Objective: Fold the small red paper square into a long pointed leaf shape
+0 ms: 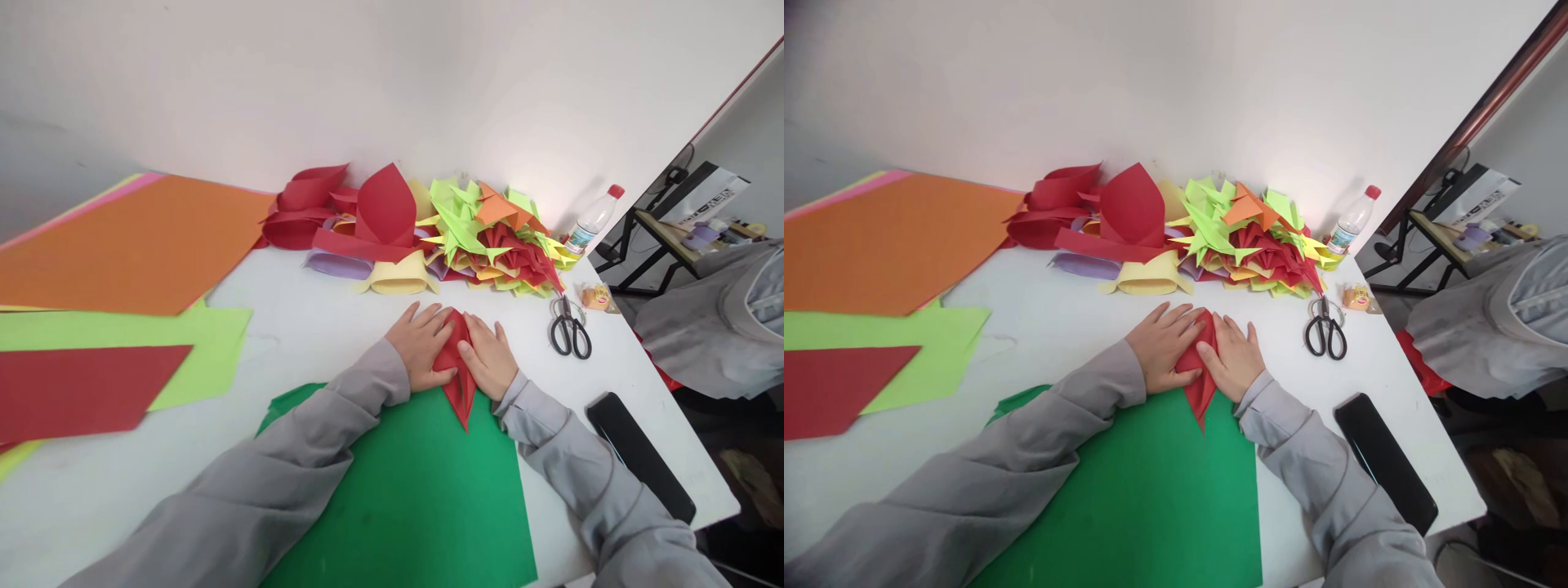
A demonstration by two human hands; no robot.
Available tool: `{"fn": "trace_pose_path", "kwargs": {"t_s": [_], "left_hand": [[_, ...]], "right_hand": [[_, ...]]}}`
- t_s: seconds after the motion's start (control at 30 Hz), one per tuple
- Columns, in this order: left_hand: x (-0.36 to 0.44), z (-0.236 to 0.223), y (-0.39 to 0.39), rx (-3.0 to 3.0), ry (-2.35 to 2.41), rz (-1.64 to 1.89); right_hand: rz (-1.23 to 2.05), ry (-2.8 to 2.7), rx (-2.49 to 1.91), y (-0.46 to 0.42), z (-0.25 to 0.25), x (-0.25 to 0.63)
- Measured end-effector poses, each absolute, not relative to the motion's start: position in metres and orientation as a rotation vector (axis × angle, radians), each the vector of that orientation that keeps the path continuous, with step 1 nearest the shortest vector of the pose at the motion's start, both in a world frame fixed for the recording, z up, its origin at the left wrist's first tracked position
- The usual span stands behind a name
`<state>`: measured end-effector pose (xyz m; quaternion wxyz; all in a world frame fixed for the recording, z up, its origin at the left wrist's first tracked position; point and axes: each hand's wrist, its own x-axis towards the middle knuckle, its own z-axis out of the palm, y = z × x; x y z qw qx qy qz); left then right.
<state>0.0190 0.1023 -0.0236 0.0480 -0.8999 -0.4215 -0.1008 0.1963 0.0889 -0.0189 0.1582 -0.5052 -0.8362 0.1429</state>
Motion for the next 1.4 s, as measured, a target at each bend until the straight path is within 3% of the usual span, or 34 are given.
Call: {"fn": "trace_pose_path", "kwargs": {"t_s": [0.3, 0.9, 1.4], "left_hand": [[0.016, -0.024, 0.102, -2.788, -1.285, -0.324], [0.015, -0.025, 0.103, -2.730, -1.297, -0.407], [0.016, -0.029, 0.105, -2.777, -1.341, -0.269]], "right_hand": [[0.452, -2.367, -1.441, 0.085, -0.019, 0.203], [0.195, -2.733, -1.400, 0.073, -0.011, 0.201], [0.221, -2.703, -1.452, 0.063, -0.011, 0.204]]}}
